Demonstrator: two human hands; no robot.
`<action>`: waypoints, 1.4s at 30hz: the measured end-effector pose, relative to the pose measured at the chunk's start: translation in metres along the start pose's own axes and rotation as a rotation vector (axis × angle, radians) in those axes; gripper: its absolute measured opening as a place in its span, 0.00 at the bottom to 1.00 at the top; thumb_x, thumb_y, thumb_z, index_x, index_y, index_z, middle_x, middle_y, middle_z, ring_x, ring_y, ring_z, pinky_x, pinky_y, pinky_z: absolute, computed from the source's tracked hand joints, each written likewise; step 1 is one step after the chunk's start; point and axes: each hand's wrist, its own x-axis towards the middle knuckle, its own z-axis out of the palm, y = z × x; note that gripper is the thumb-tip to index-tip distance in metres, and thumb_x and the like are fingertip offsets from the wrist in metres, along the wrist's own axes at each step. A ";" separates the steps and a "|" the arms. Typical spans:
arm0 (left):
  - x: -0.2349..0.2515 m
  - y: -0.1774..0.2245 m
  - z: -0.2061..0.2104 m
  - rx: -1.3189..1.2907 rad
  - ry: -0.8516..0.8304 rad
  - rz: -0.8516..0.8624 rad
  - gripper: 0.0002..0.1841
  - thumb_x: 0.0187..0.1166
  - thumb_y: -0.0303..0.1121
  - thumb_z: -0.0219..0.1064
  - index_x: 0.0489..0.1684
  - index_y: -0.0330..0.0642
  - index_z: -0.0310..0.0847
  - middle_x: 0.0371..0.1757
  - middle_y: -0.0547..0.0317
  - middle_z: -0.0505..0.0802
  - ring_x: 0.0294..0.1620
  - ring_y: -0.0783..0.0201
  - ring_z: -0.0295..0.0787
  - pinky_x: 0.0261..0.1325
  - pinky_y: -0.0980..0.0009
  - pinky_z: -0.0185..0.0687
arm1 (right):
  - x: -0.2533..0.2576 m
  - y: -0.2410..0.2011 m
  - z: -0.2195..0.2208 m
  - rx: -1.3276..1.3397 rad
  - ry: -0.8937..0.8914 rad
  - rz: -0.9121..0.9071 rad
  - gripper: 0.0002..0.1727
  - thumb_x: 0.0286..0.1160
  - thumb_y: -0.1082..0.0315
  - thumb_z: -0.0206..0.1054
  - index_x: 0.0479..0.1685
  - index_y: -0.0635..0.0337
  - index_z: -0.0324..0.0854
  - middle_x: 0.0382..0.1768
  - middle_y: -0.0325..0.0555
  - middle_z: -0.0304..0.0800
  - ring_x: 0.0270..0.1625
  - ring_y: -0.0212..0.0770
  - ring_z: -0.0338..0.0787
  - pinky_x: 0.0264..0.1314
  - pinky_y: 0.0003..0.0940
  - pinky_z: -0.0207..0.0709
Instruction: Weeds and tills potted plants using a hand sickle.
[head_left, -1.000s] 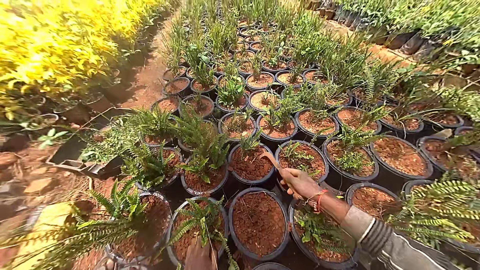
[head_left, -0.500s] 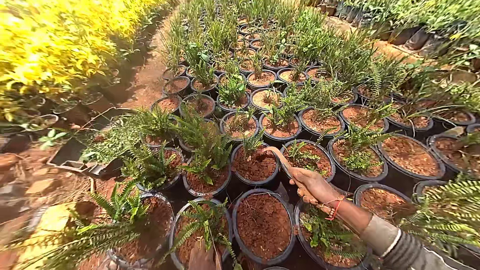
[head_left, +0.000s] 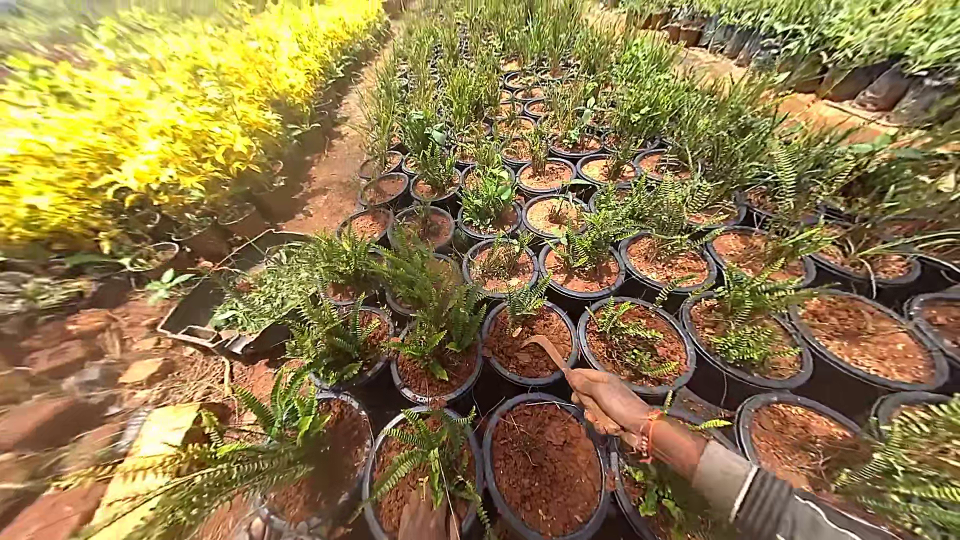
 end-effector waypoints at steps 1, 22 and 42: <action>0.002 0.000 0.000 0.004 -0.016 -0.003 0.22 0.82 0.43 0.55 0.58 0.41 0.91 0.69 0.40 0.90 0.77 0.38 0.80 0.78 0.45 0.75 | 0.001 -0.005 -0.004 0.074 -0.005 0.014 0.19 0.96 0.56 0.50 0.75 0.51 0.75 0.35 0.42 0.84 0.17 0.30 0.74 0.17 0.25 0.68; -0.003 0.005 0.002 -0.004 0.125 0.053 0.21 0.78 0.43 0.57 0.50 0.40 0.94 0.61 0.39 0.94 0.73 0.37 0.84 0.74 0.45 0.79 | -0.071 -0.030 -0.046 -1.132 0.034 -0.250 0.35 0.86 0.43 0.58 0.92 0.41 0.65 0.73 0.48 0.87 0.71 0.53 0.87 0.75 0.58 0.76; 0.001 -0.006 0.007 0.014 0.111 0.045 0.22 0.78 0.44 0.58 0.52 0.39 0.94 0.68 0.34 0.90 0.72 0.32 0.84 0.72 0.42 0.79 | -0.051 -0.031 -0.036 -1.343 0.065 -0.186 0.30 0.83 0.51 0.59 0.87 0.37 0.71 0.62 0.53 0.91 0.62 0.59 0.91 0.61 0.62 0.81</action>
